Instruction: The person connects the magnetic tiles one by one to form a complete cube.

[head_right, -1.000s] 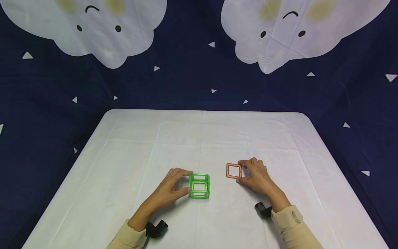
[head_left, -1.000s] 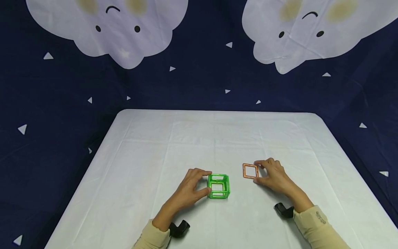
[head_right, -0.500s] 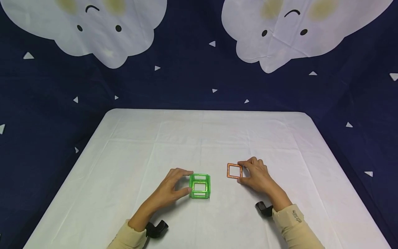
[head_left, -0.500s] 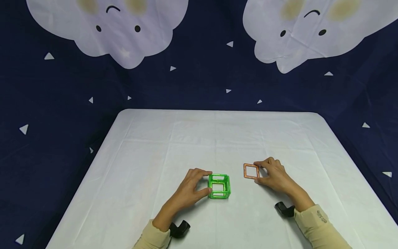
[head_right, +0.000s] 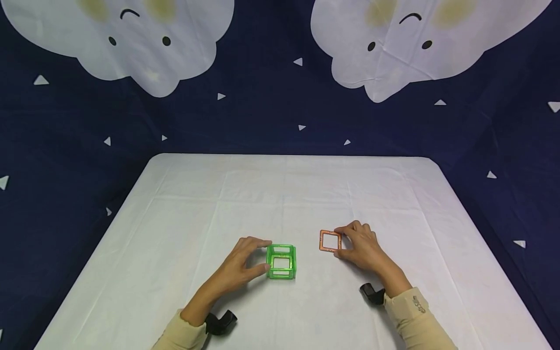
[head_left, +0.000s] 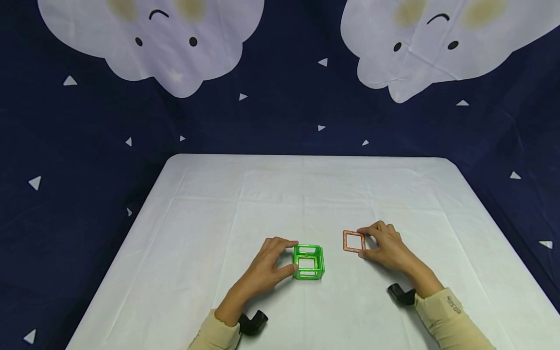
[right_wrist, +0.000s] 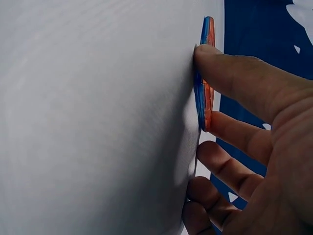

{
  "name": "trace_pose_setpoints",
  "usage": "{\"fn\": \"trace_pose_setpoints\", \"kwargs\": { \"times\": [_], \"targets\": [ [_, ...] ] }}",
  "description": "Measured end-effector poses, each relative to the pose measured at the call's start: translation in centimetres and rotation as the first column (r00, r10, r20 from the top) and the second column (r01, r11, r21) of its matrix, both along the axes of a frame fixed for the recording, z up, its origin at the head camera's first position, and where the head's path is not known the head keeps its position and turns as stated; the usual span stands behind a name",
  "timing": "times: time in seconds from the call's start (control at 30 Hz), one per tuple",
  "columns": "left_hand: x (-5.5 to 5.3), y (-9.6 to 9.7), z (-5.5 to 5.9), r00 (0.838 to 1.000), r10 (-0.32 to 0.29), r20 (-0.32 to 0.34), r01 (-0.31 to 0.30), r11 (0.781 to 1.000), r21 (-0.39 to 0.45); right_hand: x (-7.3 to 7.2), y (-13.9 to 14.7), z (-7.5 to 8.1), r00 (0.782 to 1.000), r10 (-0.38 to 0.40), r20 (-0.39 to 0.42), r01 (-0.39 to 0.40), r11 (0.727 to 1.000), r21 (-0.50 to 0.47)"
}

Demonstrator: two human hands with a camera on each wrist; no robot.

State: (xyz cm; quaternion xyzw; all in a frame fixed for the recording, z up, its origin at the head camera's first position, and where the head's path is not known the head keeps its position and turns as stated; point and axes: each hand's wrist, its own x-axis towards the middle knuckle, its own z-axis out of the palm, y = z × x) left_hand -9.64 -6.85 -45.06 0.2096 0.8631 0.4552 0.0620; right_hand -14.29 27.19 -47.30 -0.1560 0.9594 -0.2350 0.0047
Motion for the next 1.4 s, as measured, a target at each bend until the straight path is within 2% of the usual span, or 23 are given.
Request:
{"fn": "trace_pose_setpoints", "kwargs": {
  "times": [0.4,0.73,0.97,1.2,1.4],
  "targets": [
    [0.0,0.0,0.0,1.0,-0.001,-0.018,0.001,1.0,-0.008,0.0,0.1,0.2,1.0,-0.008,-0.007,0.007,0.999,-0.041],
    [0.1,0.0,0.1,1.0,-0.004,-0.016,0.004,1.0,-0.008,0.4,0.0,1.3,0.999,-0.027,-0.019,0.026,0.996,-0.089],
    [0.1,-0.1,0.2,1.0,-0.01,-0.013,0.01,1.0,-0.004,0.7,-0.4,2.2,0.998,-0.009,-0.064,0.001,0.993,-0.115],
    [0.1,-0.1,0.1,1.0,-0.011,-0.017,0.011,1.0,-0.015,1.5,-1.5,3.4,0.998,0.011,-0.062,-0.019,0.99,-0.14],
    [0.1,-0.1,0.1,0.999,-0.013,-0.03,0.012,1.0,-0.025,2.3,-2.5,4.1,0.992,0.032,-0.121,-0.049,0.988,-0.147]
  ]
}}
